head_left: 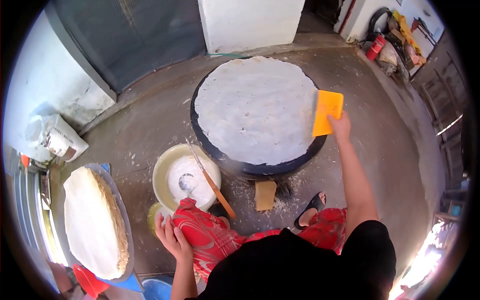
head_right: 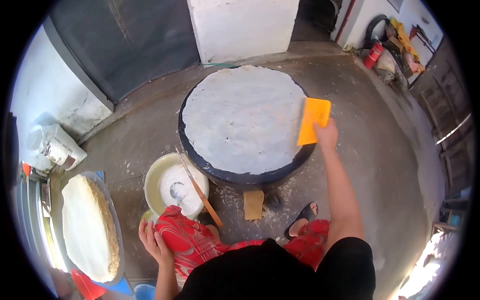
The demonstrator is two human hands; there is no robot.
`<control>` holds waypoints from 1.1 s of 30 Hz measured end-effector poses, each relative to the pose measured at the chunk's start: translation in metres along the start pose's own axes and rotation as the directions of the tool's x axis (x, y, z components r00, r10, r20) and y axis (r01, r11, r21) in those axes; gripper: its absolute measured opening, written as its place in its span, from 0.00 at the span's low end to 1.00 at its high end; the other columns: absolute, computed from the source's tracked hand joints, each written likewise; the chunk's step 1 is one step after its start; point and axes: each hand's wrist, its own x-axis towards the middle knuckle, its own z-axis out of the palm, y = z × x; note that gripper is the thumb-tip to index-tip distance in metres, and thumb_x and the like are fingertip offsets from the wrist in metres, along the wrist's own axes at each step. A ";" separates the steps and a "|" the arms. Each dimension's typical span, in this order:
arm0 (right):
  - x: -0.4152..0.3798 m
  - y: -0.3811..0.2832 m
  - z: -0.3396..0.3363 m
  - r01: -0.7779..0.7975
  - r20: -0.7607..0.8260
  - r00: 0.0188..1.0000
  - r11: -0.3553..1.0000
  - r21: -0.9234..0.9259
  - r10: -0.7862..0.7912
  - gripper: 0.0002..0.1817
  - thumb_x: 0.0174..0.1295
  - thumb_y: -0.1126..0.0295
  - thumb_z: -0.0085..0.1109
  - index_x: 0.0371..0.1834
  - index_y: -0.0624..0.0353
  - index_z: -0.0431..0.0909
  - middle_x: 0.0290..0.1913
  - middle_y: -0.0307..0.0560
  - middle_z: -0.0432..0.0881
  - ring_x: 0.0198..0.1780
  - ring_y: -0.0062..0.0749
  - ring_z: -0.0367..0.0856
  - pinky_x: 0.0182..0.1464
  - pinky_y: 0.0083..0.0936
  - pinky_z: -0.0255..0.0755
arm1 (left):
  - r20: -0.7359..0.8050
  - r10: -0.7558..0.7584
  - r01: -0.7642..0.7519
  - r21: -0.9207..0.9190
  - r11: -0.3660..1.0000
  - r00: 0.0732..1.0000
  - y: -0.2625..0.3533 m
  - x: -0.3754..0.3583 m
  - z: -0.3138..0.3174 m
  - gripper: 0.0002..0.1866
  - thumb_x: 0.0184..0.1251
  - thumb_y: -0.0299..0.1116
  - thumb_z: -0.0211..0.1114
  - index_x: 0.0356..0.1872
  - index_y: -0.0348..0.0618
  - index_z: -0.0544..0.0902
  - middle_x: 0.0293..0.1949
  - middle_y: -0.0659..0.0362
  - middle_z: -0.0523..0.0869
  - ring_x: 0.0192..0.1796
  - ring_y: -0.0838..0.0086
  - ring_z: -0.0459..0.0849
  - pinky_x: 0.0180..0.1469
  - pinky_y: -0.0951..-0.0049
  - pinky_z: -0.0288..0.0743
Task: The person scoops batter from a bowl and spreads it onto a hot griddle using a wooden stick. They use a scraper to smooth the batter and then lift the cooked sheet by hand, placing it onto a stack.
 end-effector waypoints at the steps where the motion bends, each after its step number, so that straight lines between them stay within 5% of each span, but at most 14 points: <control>1: 0.004 0.012 -0.015 -0.098 -0.036 0.995 0.993 -0.063 0.096 0.19 0.43 0.63 0.62 0.38 0.62 0.74 0.36 0.56 0.80 0.39 0.46 0.79 0.42 0.34 0.72 | -0.022 -0.008 0.008 0.009 1.000 1.000 -0.001 -0.001 0.000 0.16 0.63 0.28 0.46 0.48 0.30 0.72 0.58 0.47 0.64 0.58 0.59 0.66 0.57 0.67 0.61; 4: 0.000 0.045 -0.031 -0.232 -0.054 0.973 0.943 -0.237 0.225 0.20 0.42 0.67 0.63 0.38 0.66 0.73 0.35 0.55 0.80 0.36 0.42 0.81 0.39 0.31 0.73 | -0.048 0.022 -0.022 0.014 1.000 0.999 -0.002 -0.001 0.001 0.16 0.63 0.28 0.46 0.48 0.30 0.73 0.58 0.47 0.65 0.58 0.59 0.66 0.58 0.66 0.60; 7: -0.036 0.057 -0.022 -0.236 -0.025 0.971 0.947 -0.220 0.236 0.20 0.41 0.67 0.64 0.38 0.66 0.73 0.36 0.56 0.80 0.37 0.43 0.81 0.40 0.32 0.73 | -0.056 0.044 -0.044 0.012 0.999 0.997 -0.008 -0.002 0.005 0.16 0.64 0.30 0.47 0.46 0.28 0.73 0.58 0.46 0.64 0.56 0.58 0.66 0.56 0.64 0.61; 11: -0.120 0.018 -0.017 -0.289 0.018 0.956 0.946 -0.147 0.294 0.20 0.42 0.67 0.64 0.38 0.65 0.72 0.36 0.55 0.80 0.38 0.43 0.80 0.41 0.32 0.72 | -0.042 0.055 -0.055 0.012 0.998 0.998 -0.009 -0.002 0.008 0.15 0.64 0.30 0.47 0.46 0.29 0.73 0.57 0.47 0.65 0.56 0.58 0.66 0.56 0.65 0.61; 15: -0.236 -0.008 -0.007 -0.240 0.188 0.960 0.954 0.177 0.207 0.18 0.45 0.68 0.62 0.38 0.63 0.70 0.35 0.55 0.80 0.39 0.48 0.79 0.40 0.34 0.71 | -0.059 0.076 -0.078 -0.039 0.996 0.995 -0.006 0.002 0.013 0.15 0.63 0.29 0.48 0.46 0.29 0.74 0.57 0.46 0.65 0.55 0.58 0.67 0.55 0.65 0.62; 18: -0.295 -0.030 -0.009 -0.088 0.267 0.964 0.957 0.275 0.012 0.19 0.46 0.66 0.62 0.40 0.61 0.70 0.33 0.54 0.79 0.37 0.48 0.79 0.40 0.32 0.71 | -0.054 0.095 -0.096 -0.023 0.995 0.994 -0.007 0.004 0.014 0.15 0.63 0.29 0.48 0.46 0.30 0.74 0.57 0.46 0.66 0.54 0.58 0.67 0.54 0.66 0.62; 20: -0.299 -0.073 -0.037 -0.043 0.547 0.835 0.982 0.186 -0.067 0.17 0.46 0.67 0.60 0.40 0.58 0.72 0.32 0.51 0.79 0.37 0.46 0.78 0.38 0.33 0.71 | -0.041 0.105 -0.104 0.008 0.995 0.994 -0.009 0.005 0.014 0.15 0.63 0.29 0.48 0.46 0.30 0.74 0.56 0.46 0.66 0.54 0.58 0.68 0.53 0.66 0.62; 21: -0.294 -0.080 -0.040 -0.041 0.556 0.828 0.981 0.188 -0.072 0.17 0.46 0.67 0.60 0.40 0.58 0.72 0.32 0.51 0.79 0.37 0.46 0.78 0.38 0.33 0.71 | -0.031 0.101 -0.102 -0.010 0.995 0.994 -0.008 0.005 0.014 0.15 0.63 0.29 0.48 0.46 0.30 0.74 0.56 0.46 0.66 0.53 0.58 0.68 0.53 0.66 0.63; 24: -0.262 -0.092 -0.037 0.573 0.343 0.762 0.819 0.036 -0.548 0.16 0.39 0.72 0.57 0.36 0.52 0.76 0.29 0.41 0.76 0.32 0.37 0.74 0.32 0.33 0.69 | -0.038 0.102 -0.103 -0.033 0.994 0.994 -0.012 0.004 0.013 0.15 0.63 0.28 0.48 0.47 0.31 0.74 0.56 0.46 0.66 0.53 0.58 0.68 0.53 0.66 0.63; 25: -0.252 -0.094 -0.035 0.579 0.352 0.753 0.814 0.046 -0.556 0.16 0.39 0.72 0.57 0.36 0.52 0.76 0.29 0.41 0.76 0.32 0.37 0.74 0.32 0.33 0.69 | -0.049 0.120 -0.123 -0.048 0.991 0.992 -0.013 0.004 0.013 0.15 0.63 0.28 0.48 0.47 0.31 0.74 0.56 0.47 0.66 0.53 0.58 0.68 0.53 0.66 0.63; 27: -0.236 -0.099 -0.031 0.816 0.342 0.550 0.578 -0.026 -0.762 0.16 0.38 0.73 0.57 0.36 0.50 0.76 0.28 0.37 0.75 0.29 0.34 0.72 0.31 0.29 0.68 | -0.063 0.104 -0.106 -0.034 0.994 0.993 -0.014 0.004 0.011 0.15 0.63 0.29 0.48 0.47 0.32 0.74 0.56 0.47 0.66 0.52 0.59 0.68 0.53 0.66 0.63; 33: -0.232 -0.124 0.020 0.882 0.379 0.417 0.469 0.052 -0.826 0.15 0.39 0.73 0.55 0.35 0.52 0.76 0.29 0.36 0.75 0.29 0.31 0.73 0.31 0.26 0.68 | -0.092 0.081 -0.082 -0.006 0.997 0.992 -0.018 0.003 0.008 0.15 0.62 0.29 0.48 0.47 0.32 0.74 0.56 0.48 0.67 0.49 0.61 0.69 0.51 0.68 0.64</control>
